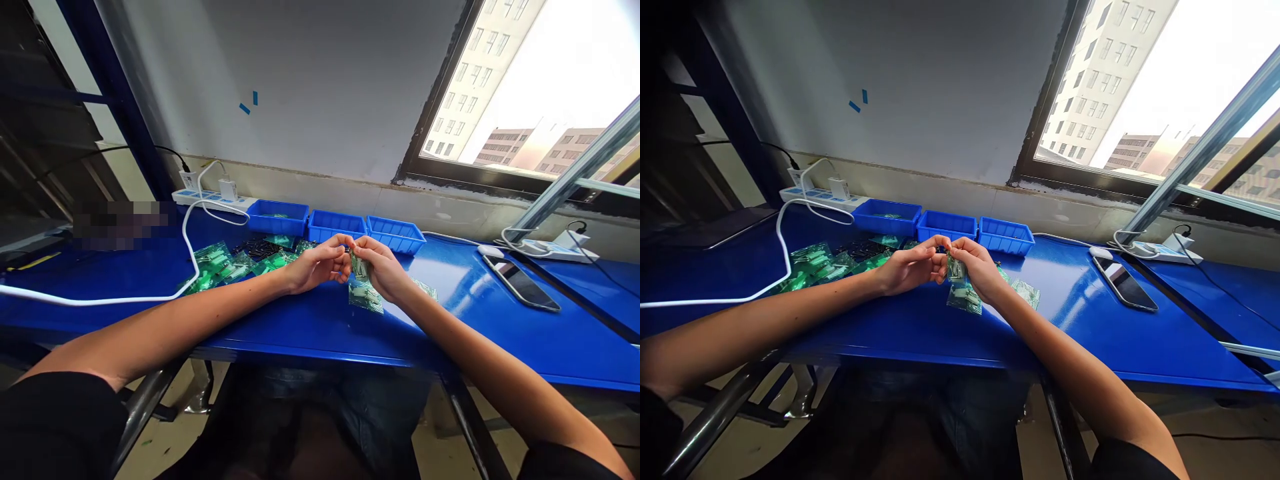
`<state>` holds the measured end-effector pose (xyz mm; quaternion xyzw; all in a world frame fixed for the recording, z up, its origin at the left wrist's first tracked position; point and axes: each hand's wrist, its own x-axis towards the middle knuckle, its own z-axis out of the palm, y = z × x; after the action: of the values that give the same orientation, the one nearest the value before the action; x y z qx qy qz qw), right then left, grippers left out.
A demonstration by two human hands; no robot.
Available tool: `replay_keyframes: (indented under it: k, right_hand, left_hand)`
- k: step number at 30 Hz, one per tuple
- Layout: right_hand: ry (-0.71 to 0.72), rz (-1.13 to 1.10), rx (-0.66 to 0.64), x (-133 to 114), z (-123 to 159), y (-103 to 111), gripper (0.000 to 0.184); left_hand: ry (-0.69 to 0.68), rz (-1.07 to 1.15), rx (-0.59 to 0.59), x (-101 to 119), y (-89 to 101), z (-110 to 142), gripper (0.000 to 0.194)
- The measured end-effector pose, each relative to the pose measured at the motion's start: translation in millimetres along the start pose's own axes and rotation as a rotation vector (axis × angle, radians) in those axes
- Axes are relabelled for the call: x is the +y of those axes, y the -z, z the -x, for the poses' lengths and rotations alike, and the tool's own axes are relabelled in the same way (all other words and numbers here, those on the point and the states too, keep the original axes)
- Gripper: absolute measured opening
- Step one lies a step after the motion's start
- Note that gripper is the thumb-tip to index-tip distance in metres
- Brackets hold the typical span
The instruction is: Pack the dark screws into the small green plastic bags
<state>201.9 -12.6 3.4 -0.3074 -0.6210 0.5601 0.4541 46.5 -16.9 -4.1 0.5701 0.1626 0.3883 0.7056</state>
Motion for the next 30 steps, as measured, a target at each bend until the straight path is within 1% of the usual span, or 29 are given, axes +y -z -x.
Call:
replay_keyframes:
  k: [2, 4, 5, 6, 8, 10, 12, 14, 16, 18, 20, 22, 24, 26, 27, 28, 29, 30]
  right_hand:
    - [0.046, -0.01, 0.055, -1.9, -2.1, 4.7, 0.018]
    - [0.153, 0.017, 0.15, -5.6, -4.1, 11.6, 0.019]
    - [0.225, 0.072, 0.202, -7.6, -4.7, 15.0, 0.017]
    - [0.308, 0.168, 0.252, -9.4, -4.8, 17.7, 0.015]
    - [0.512, 0.45, 0.306, -10.8, -3.3, 20.0, 0.008]
    - [0.73, 0.74, 0.282, -8.9, -0.4, 18.0, 0.007]
    - [0.896, 0.935, 0.219, -4.7, 2.6, 13.7, 0.012]
    - [0.979, 1.052, 0.186, -0.1, 4.6, 10.1, 0.015]
    - [1.01, 1.139, 0.177, 3.6, 5.6, 9.0, 0.014]
    - [1.006, 1.225, 0.146, 6.1, 6.1, 10.0, 0.014]
    - [0.975, 1.31, 0.089, 7.7, 7.0, 10.9, 0.017]
    - [0.919, 1.359, 0.049, 8.3, 8.4, 9.9, 0.018]
    - [0.847, 1.334, 0.046, 7.7, 9.6, 6.8, 0.015]
    - [0.738, 1.223, 0.099, 6.0, 9.4, 3.0, 0.013]
    - [0.654, 1.129, 0.136, 4.8, 8.6, 1.4, 0.016]
    - [0.546, 1.004, 0.171, 3.4, 7.4, 0.2, 0.022]
    - [0.422, 0.856, 0.192, 2.0, 6.0, -0.6, 0.03]
    - [0.295, 0.698, 0.191, 0.6, 4.4, -0.9, 0.039]
  left_hand:
    - [0.014, -0.002, 0.008, -0.3, 1.0, -0.7, 0.037]
    - [0.034, -0.036, 0.031, -1.7, 1.3, -1.5, 0.036]
    - [0.044, -0.064, 0.05, -2.7, 1.2, -2.0, 0.035]
    - [0.052, -0.089, 0.073, -3.7, 0.8, -2.4, 0.034]
    - [0.082, -0.118, 0.117, -5.3, -0.3, -3.3, 0.035]
    - [0.138, -0.115, 0.155, -5.7, -1.6, -4.2, 0.041]
    - [0.18, -0.088, 0.22, -4.5, -2.4, -5.4, 0.04]
    - [0.193, -0.036, 0.308, -1.5, -2.3, -7.0, 0.028]
    - [0.187, 0.038, 0.393, 2.5, -1.6, -8.6, 0.015]
    - [0.174, 0.083, 0.431, 6.1, -0.6, -9.7, 0.008]
    - [0.157, 0.043, 0.417, 8.7, 0.1, -10.0, 0.005]
    - [0.13, -0.086, 0.383, 10.9, 0.5, -9.2, 0.006]
    - [0.032, -0.299, 0.41, 14.1, 1.2, -7.2, 0.01]
    - [-0.156, -0.574, 0.49, 18.4, 2.8, -4.3, 0.01]
    - [-0.262, -0.724, 0.519, 20.4, 3.7, -2.6, 0.008]
    - [-0.354, -0.871, 0.525, 21.7, 4.7, -1.1, 0.005]
    - [-0.421, -1.008, 0.505, 22.2, 5.5, 0.1, 0.002]
    - [-0.458, -1.13, 0.465, 21.8, 5.7, 0.9, 0.003]
